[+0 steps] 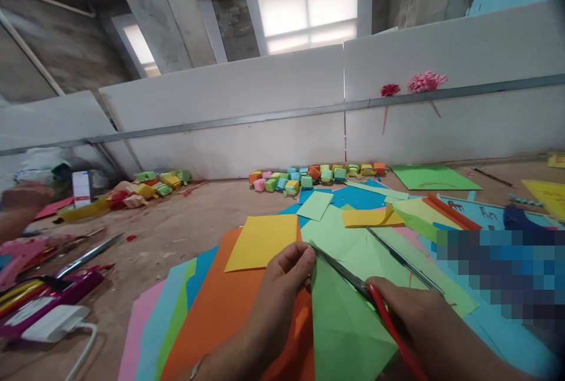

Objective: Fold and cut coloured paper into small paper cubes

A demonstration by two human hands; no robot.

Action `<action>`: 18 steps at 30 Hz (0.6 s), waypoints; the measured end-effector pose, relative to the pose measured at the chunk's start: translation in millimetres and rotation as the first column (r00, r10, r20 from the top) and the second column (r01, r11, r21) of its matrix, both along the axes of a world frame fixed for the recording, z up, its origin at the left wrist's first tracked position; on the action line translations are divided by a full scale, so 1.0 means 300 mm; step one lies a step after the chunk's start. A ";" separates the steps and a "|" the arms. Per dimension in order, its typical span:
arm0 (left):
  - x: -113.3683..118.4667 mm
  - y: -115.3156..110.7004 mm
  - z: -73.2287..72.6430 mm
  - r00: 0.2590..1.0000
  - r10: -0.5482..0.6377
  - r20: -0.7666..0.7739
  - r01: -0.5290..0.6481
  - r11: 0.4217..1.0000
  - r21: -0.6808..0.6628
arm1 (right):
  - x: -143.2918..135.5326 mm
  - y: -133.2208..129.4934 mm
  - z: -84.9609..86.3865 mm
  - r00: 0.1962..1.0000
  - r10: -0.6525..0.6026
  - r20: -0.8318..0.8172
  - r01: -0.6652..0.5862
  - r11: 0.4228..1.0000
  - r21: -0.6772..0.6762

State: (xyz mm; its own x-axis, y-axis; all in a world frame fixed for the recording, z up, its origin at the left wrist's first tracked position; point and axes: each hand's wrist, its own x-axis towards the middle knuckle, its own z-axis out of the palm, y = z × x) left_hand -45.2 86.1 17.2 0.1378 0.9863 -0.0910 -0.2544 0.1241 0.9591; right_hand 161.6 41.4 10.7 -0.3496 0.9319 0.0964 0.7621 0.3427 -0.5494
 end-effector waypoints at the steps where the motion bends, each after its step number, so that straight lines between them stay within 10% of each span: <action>1: -0.003 0.004 -0.002 0.999 0.034 -0.009 -0.033 0.999 0.019 | -0.001 -0.001 0.000 1.000 0.003 0.002 -0.003 1.000 -0.002; 18: -0.009 0.011 0.001 0.998 -0.013 -0.066 0.016 0.998 0.055 | -0.005 -0.013 -0.034 0.986 0.016 0.165 -0.039 0.990 0.135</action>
